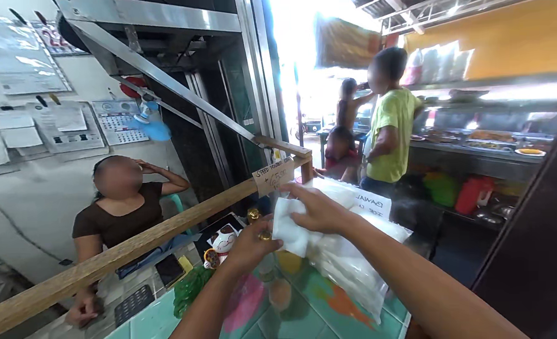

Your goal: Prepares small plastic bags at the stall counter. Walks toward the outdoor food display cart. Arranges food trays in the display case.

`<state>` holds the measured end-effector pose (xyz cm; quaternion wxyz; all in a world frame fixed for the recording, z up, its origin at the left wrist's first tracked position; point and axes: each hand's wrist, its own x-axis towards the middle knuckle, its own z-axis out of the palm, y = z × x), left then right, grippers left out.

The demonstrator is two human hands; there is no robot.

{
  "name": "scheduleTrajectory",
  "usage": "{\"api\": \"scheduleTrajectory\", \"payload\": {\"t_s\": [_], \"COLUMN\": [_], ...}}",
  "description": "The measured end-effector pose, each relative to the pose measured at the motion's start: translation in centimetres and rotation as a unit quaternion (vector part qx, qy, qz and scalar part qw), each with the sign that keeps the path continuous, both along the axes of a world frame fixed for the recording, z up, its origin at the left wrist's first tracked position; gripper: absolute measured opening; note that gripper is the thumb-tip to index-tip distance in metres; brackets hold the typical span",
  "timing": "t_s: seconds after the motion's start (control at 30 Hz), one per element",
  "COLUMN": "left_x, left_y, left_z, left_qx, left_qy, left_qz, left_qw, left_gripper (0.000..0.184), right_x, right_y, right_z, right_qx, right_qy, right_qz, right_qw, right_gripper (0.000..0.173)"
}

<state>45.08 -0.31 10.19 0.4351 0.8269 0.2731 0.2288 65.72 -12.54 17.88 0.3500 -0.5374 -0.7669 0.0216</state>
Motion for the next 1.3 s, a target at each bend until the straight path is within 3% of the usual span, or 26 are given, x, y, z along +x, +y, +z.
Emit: {"api": "scheduleTrajectory", "payload": {"t_s": [0.1, 0.23, 0.3, 0.5, 0.6, 0.67, 0.77, 0.9, 1.07, 1.17, 1.3], "left_x": [0.4, 0.1, -0.1, 0.4, 0.6, 0.3, -0.5, -0.8, -0.3, -0.1, -0.4], "left_y": [-0.1, -0.4, -0.2, 0.2, 0.2, -0.3, -0.3, -0.3, -0.5, -0.7, -0.7], "left_z": [-0.2, -0.2, -0.2, -0.5, -0.9, -0.8, -0.9, -0.2, 0.3, 0.3, -0.3], "left_qx": [-0.013, -0.119, -0.160, -0.128, -0.090, -0.044, 0.035, 0.032, 0.032, 0.031, 0.022], "left_qy": [-0.003, -0.096, -0.135, -0.098, -0.061, -0.059, -0.067, 0.005, 0.106, 0.108, 0.068], "left_qz": [0.023, 0.025, 0.015, -0.014, 0.011, 0.016, 0.016, 0.012, 0.023, 0.042, 0.043], "left_qw": [1.000, 0.988, 0.978, 0.987, 0.994, 0.997, 0.997, 0.999, 0.994, 0.993, 0.997], "left_gripper": [0.031, 0.029, 0.024, 0.031, 0.035, 0.049, 0.063, 0.079, 0.071, 0.073, 0.090], "right_x": [-0.4, -0.1, 0.0, -2.1, -3.4, -4.0, -4.1, -4.2, -4.8, -5.6, -6.5], "right_y": [-0.3, -1.2, -1.2, -0.8, -0.7, -0.6, -0.2, 0.4, 1.1, 1.2, 0.9], "right_z": [-0.3, -0.5, -0.8, -2.2, -2.5, -2.6, -2.6, -2.5, -4.0, -5.1, -5.8], "right_qx": [0.009, -0.105, -0.146, -0.098, -0.103, -0.109, -0.124, -0.149, -0.141, -0.121, -0.143], "right_qy": [0.069, 0.271, 0.293, 0.131, 0.070, 0.043, 0.058, 0.103, 0.126, 0.077, 0.017], "right_qz": [0.001, 0.038, 0.025, -0.108, -0.142, -0.146, -0.152, -0.178, -0.209, -0.216, -0.236], "right_qw": [0.998, 0.956, 0.945, 0.981, 0.982, 0.982, 0.979, 0.967, 0.960, 0.966, 0.961], "right_gripper": [0.062, 0.102, 0.115, 0.086, 0.088, 0.090, 0.091, 0.088, 0.081, 0.075, 0.078]}}
